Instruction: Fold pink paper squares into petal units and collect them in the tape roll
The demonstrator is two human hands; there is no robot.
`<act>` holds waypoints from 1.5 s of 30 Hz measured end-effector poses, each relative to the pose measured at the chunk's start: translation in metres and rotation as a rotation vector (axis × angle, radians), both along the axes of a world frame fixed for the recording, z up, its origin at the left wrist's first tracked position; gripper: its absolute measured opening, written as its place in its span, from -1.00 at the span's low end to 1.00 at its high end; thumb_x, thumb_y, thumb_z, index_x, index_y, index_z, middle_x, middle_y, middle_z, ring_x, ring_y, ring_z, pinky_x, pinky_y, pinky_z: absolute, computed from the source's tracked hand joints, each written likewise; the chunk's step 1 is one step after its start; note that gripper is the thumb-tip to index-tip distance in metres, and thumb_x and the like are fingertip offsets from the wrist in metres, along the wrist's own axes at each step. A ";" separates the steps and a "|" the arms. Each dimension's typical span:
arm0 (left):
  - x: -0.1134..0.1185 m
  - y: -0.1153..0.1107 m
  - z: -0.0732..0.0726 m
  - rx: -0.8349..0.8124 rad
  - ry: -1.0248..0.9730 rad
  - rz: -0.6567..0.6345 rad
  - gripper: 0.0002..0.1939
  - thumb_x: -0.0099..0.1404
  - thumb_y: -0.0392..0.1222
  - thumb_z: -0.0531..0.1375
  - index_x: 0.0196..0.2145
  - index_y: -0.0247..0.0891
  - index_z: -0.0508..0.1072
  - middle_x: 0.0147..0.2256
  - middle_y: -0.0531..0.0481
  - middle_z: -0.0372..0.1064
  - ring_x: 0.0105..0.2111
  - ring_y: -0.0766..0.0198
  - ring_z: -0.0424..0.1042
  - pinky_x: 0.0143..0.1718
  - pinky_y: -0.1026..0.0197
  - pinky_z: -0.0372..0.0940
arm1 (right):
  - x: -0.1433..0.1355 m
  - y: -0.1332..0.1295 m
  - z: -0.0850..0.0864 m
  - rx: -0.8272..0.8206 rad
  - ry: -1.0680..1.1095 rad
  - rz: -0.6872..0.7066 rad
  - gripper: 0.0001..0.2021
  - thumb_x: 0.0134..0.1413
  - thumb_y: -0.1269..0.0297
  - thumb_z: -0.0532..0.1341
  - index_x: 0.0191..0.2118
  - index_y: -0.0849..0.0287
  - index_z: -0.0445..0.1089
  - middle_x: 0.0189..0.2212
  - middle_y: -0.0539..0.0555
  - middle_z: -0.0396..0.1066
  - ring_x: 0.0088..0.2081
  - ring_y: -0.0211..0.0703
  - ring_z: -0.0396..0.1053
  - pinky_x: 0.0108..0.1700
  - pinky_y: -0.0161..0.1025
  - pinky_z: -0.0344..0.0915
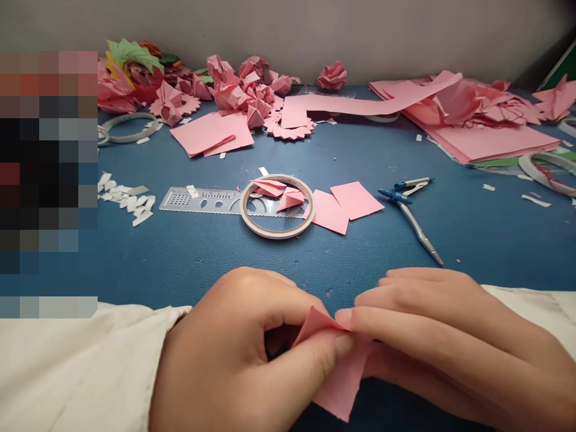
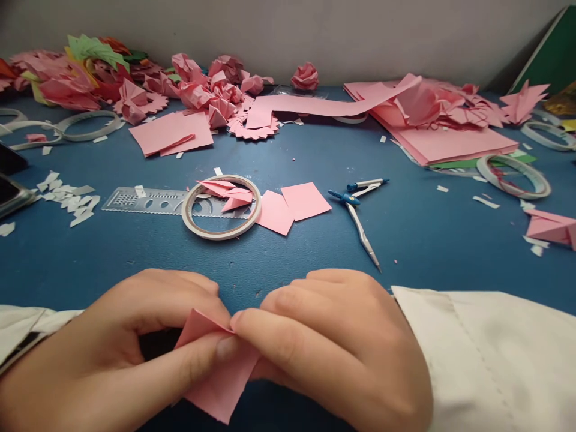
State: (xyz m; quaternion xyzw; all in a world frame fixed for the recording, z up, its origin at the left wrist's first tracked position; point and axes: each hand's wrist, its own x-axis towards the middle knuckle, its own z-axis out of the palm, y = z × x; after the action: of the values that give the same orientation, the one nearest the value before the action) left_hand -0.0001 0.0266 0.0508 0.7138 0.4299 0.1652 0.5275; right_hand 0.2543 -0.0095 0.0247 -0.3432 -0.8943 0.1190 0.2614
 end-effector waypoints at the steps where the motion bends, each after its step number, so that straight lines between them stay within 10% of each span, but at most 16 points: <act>1: 0.000 0.000 0.000 0.011 0.002 -0.004 -0.57 0.45 -0.08 0.25 -0.59 -0.15 0.34 -0.57 0.11 0.42 -0.51 0.31 0.45 -0.50 0.28 0.16 | 0.000 -0.003 0.000 -0.001 0.008 -0.029 -0.75 0.83 0.20 0.07 0.33 -0.05 0.43 -0.17 -0.05 0.70 -0.30 -0.16 0.67 -0.29 -0.13 0.53; 21: -0.006 0.003 -0.010 0.357 -0.047 -0.177 -0.60 0.56 -0.29 0.22 -0.49 -0.18 0.51 -0.58 0.19 0.47 -0.54 0.46 0.43 -0.43 0.41 0.21 | -0.005 -0.013 0.003 0.033 0.034 -0.103 -0.79 0.79 0.11 0.13 0.21 -0.07 0.51 -0.20 -0.02 0.72 -0.28 -0.14 0.71 -0.18 -0.18 0.64; 28: -0.004 0.000 -0.008 0.249 -0.015 -0.122 -0.61 0.54 -0.23 0.24 -0.51 -0.17 0.52 -0.59 0.16 0.46 -0.56 0.39 0.41 -0.43 0.30 0.22 | -0.004 -0.038 -0.012 0.098 -0.001 -0.229 -0.72 0.61 0.21 0.34 0.29 -0.09 0.66 -0.09 0.04 0.80 -0.17 0.07 0.80 0.18 0.05 0.78; 45: 0.002 -0.019 -0.021 0.401 -0.066 0.062 -0.60 0.52 -0.26 0.26 -0.53 -0.17 0.43 -0.61 0.25 0.33 -0.56 0.43 0.28 -0.47 0.24 0.07 | 0.002 -0.041 -0.015 0.095 -0.028 -0.229 -0.69 0.62 0.09 0.34 0.31 -0.13 0.68 -0.06 0.06 0.80 -0.09 0.12 0.79 0.30 0.09 0.70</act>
State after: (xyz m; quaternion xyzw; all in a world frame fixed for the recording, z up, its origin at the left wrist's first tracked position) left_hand 0.0017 0.0080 0.0300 0.7852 0.3927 0.2870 0.3832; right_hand 0.2560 -0.0505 0.0094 -0.4318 -0.8575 0.0413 0.2766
